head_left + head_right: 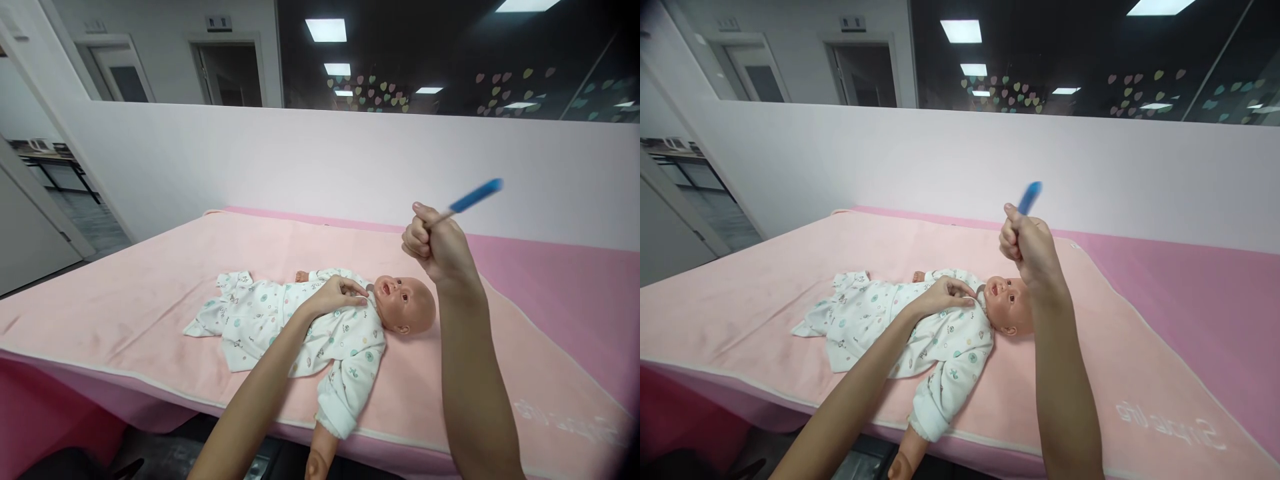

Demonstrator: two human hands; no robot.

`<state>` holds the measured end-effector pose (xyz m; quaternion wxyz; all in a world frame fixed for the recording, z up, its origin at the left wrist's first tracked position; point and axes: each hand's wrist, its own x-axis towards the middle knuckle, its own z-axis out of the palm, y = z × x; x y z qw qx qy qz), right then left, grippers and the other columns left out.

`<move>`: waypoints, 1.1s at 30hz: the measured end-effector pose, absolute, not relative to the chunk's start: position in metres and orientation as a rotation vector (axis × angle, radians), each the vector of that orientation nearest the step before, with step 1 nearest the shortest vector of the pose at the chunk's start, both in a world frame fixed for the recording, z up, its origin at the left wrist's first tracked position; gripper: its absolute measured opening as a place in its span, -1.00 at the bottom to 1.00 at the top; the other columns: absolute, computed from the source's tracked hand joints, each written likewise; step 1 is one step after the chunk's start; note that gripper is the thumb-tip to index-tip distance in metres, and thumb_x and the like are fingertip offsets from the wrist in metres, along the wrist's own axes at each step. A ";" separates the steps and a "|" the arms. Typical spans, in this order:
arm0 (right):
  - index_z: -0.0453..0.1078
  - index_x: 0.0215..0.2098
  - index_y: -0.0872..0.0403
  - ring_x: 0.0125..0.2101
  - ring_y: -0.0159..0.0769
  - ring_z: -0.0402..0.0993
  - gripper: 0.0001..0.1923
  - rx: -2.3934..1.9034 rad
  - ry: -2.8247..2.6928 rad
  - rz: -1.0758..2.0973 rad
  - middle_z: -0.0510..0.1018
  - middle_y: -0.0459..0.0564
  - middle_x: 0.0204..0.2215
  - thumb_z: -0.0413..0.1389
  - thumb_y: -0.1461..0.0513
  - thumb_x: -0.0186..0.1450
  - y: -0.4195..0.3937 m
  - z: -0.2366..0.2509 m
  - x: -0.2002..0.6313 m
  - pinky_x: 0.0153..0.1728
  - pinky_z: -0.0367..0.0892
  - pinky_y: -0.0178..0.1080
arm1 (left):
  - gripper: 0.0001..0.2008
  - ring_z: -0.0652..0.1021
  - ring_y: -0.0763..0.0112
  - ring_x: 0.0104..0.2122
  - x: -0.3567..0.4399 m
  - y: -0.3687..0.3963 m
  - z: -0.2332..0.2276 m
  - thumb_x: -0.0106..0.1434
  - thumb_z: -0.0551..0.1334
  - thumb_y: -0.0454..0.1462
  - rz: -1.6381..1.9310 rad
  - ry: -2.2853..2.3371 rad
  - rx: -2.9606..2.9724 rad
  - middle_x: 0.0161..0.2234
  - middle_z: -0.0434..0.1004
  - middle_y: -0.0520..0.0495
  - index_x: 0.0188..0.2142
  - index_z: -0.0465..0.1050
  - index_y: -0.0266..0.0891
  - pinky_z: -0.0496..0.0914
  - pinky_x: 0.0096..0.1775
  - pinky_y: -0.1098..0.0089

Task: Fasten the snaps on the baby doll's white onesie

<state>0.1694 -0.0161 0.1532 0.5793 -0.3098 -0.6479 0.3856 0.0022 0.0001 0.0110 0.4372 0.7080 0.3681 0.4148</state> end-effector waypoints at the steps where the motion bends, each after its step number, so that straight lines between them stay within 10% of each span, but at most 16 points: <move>1: -0.03 -0.76 0.05 -0.80 -0.60 -0.09 -0.51 -0.729 -1.529 0.903 0.00 -0.26 -0.84 0.06 0.07 0.19 -0.017 0.153 0.169 -0.76 -0.11 -0.41 | -0.64 0.09 0.62 -0.62 0.002 0.000 0.011 -0.07 0.32 -0.12 1.030 0.930 1.763 -0.69 0.10 0.13 -0.33 0.54 -0.34 -0.06 -0.56 0.48; 33: 0.05 -0.79 0.07 -0.80 -0.59 -0.09 -0.49 -0.763 -1.586 0.812 0.03 -0.24 -0.86 0.05 0.05 0.21 -0.028 0.152 0.159 -0.75 -0.14 -0.37 | -0.68 0.12 0.62 -0.61 0.003 0.003 0.008 -0.05 0.30 -0.18 1.040 0.930 1.807 -0.65 0.20 0.11 -0.31 0.54 -0.34 -0.02 -0.55 0.48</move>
